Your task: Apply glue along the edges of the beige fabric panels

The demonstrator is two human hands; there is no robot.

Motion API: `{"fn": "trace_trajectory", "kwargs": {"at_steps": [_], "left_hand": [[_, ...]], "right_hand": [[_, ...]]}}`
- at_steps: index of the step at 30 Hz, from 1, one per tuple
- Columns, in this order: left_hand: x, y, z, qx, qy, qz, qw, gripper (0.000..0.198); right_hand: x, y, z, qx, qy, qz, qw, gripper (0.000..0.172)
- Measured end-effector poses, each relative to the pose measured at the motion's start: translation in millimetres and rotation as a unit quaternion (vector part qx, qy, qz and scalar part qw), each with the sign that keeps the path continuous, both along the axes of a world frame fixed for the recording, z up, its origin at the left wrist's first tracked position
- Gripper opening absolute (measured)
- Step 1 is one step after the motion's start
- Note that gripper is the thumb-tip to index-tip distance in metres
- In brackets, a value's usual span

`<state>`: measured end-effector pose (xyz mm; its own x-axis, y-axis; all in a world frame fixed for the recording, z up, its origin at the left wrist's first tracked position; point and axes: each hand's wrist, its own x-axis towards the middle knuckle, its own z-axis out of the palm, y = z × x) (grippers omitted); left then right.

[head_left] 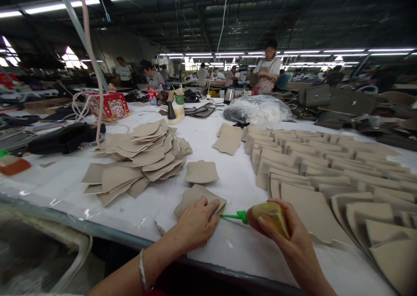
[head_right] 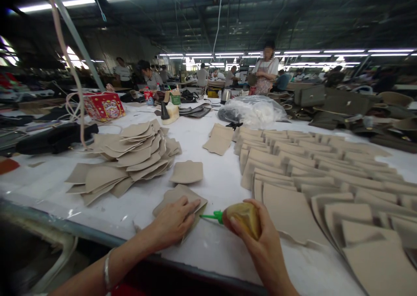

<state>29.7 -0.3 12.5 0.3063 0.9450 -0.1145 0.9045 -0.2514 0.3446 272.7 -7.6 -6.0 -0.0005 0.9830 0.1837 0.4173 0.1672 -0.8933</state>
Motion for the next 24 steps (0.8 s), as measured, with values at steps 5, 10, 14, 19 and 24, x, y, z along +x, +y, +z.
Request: {"fn": "trace_trajectory", "kwargs": {"at_steps": [5, 10, 14, 19, 24], "left_hand": [[-0.4, -1.2, -0.7, -0.002, -0.01, 0.0, 1.0, 0.043], [-1.1, -2.0, 0.2, -0.003, -0.018, 0.008, 1.0, 0.044], [-1.6, -2.8, 0.3, -0.009, -0.024, 0.01, 1.0, 0.044], [-1.6, -3.8, -0.5, -0.006, -0.027, 0.014, 1.0, 0.043], [-1.4, -3.5, 0.3, -0.008, -0.03, 0.014, 0.999, 0.043]], "right_hand": [[-4.4, -9.0, 2.9, -0.038, 0.023, 0.041, 0.998, 0.049], [-5.0, -11.2, 2.3, -0.02, 0.002, 0.007, 1.0, 0.052], [-7.1, -17.6, 0.7, -0.034, 0.013, 0.047, 0.998, 0.049], [-10.1, -23.7, 0.6, -0.033, 0.022, 0.021, 0.999, 0.049], [-13.3, -25.8, 1.9, -0.038, 0.059, 0.032, 0.997, 0.047]]}}
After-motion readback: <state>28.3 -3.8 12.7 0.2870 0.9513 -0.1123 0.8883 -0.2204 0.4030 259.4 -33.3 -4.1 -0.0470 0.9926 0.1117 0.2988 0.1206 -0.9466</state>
